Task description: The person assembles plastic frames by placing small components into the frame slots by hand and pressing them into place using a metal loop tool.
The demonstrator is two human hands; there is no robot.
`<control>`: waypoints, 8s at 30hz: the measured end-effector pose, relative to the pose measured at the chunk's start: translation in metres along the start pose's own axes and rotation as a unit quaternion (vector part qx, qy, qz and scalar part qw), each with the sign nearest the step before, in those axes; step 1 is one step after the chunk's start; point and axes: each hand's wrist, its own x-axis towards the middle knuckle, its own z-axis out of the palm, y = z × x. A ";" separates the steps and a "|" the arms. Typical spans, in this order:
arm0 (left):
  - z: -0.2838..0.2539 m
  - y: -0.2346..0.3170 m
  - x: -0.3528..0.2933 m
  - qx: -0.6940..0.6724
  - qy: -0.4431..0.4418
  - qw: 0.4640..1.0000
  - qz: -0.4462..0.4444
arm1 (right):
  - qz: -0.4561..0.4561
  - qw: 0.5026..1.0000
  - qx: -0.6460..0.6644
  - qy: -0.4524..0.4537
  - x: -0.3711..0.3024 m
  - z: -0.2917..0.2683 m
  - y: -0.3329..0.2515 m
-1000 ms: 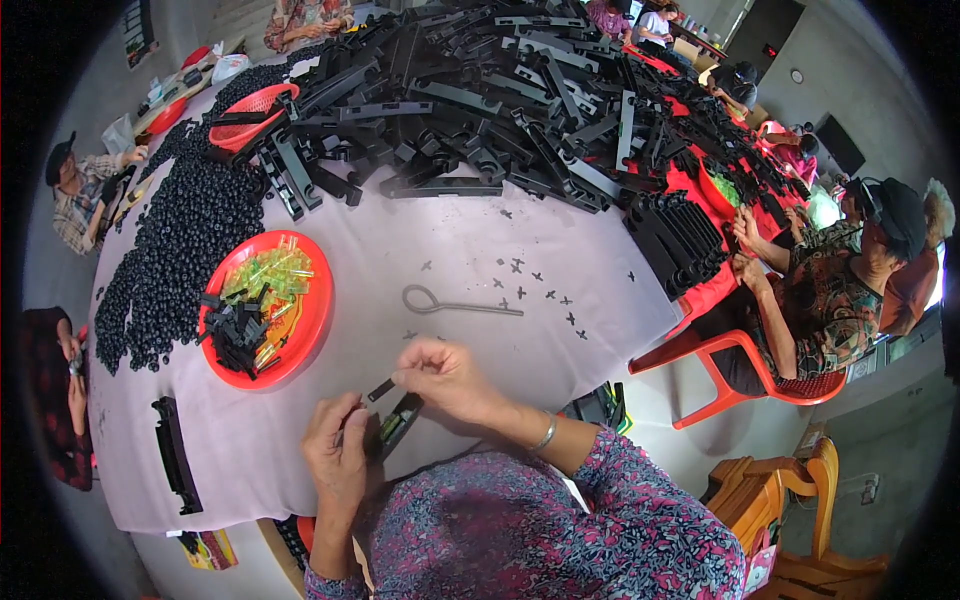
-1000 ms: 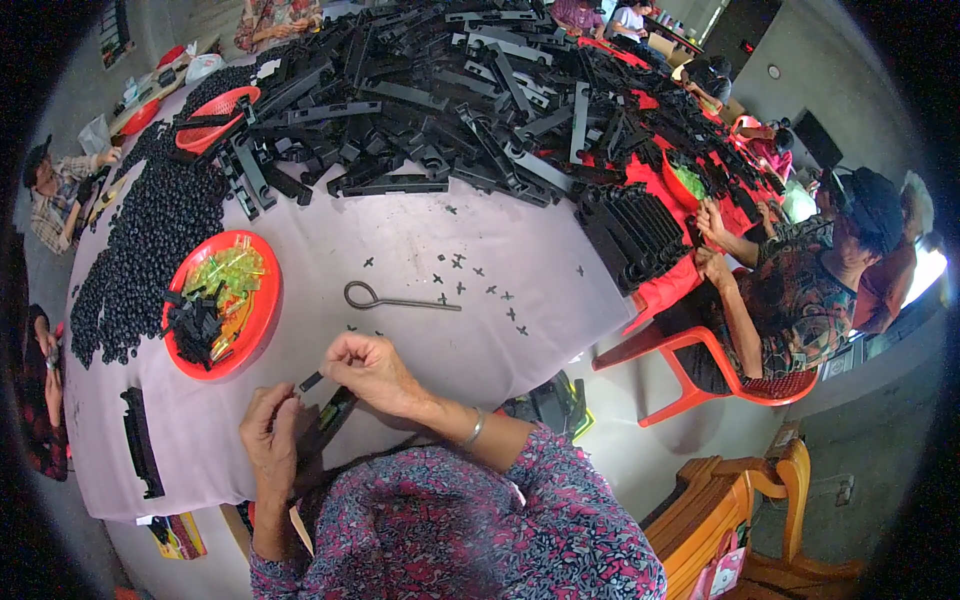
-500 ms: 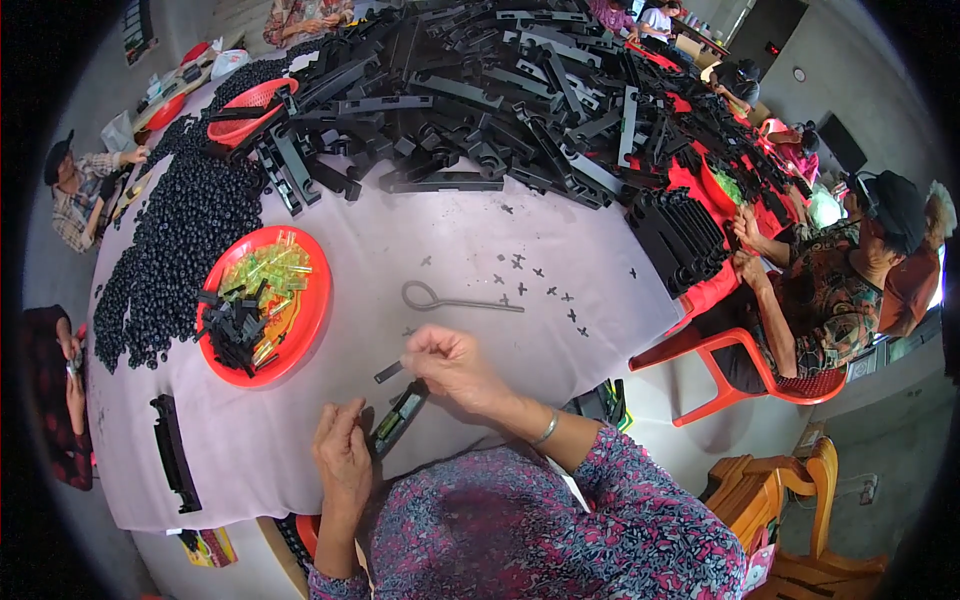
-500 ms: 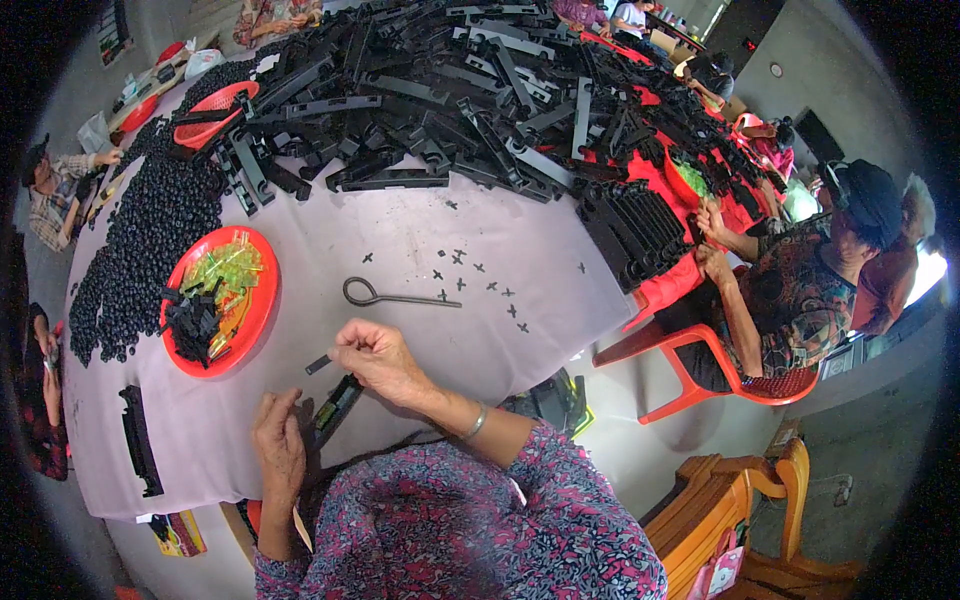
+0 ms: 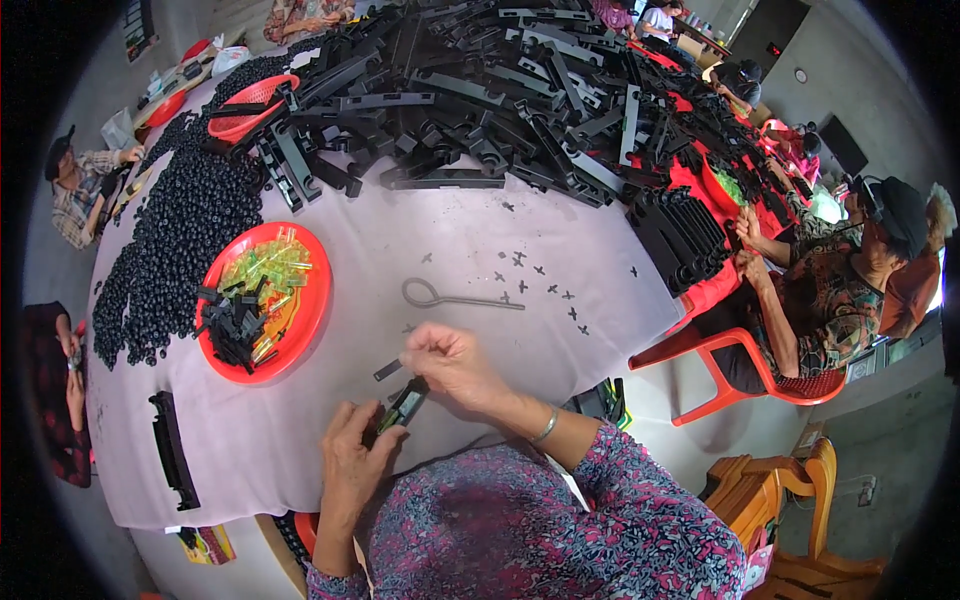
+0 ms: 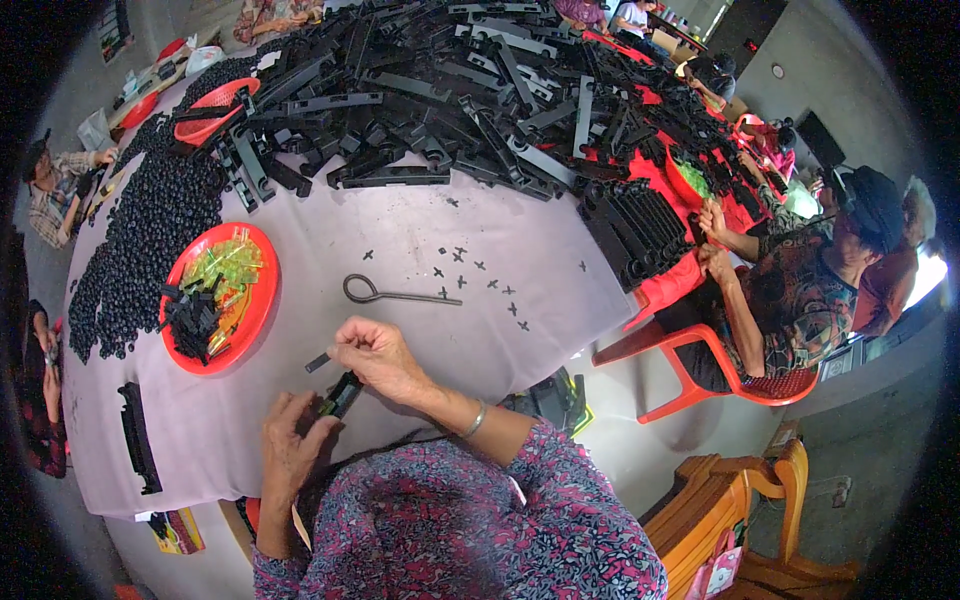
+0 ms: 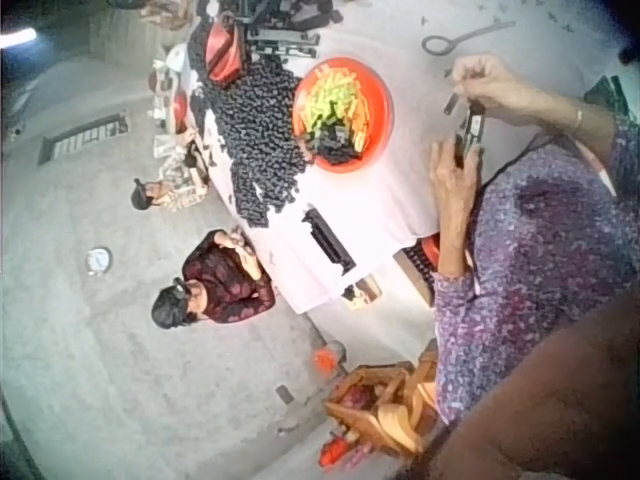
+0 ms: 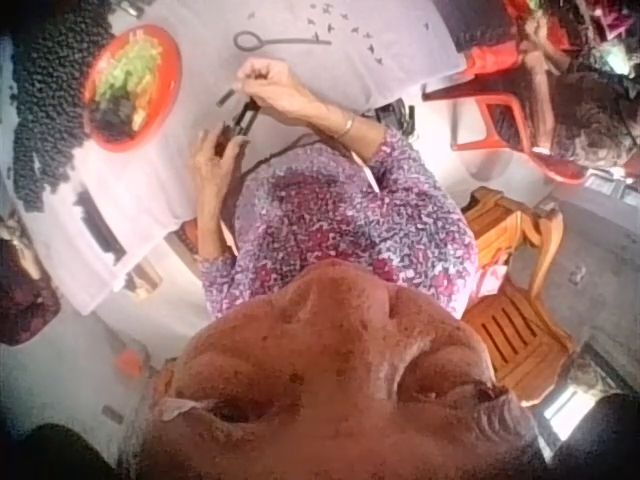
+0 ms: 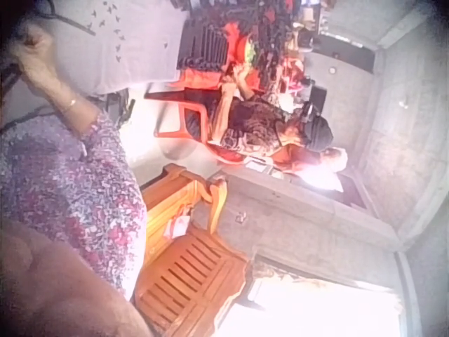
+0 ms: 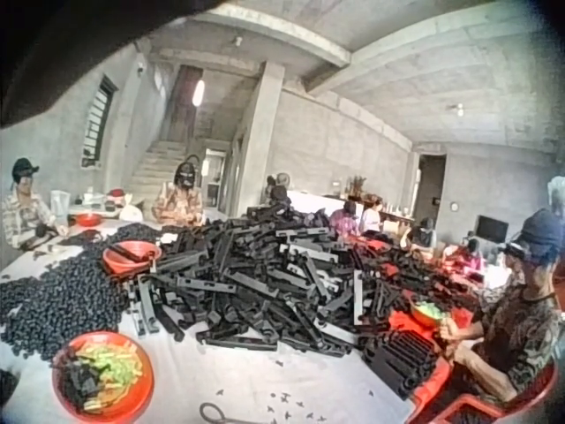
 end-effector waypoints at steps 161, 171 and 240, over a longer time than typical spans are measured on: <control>-0.007 -0.069 -0.032 0.101 0.003 0.979 0.176 | -0.210 0.805 -0.555 0.021 -0.045 0.053 0.030; -0.006 -0.070 -0.033 0.119 -0.003 0.977 0.175 | -0.239 0.767 -0.595 -0.004 -0.044 0.047 0.030; 0.007 -0.037 0.022 -0.030 -0.042 0.998 0.035 | -0.049 0.906 -0.408 -0.096 -0.028 0.025 -0.010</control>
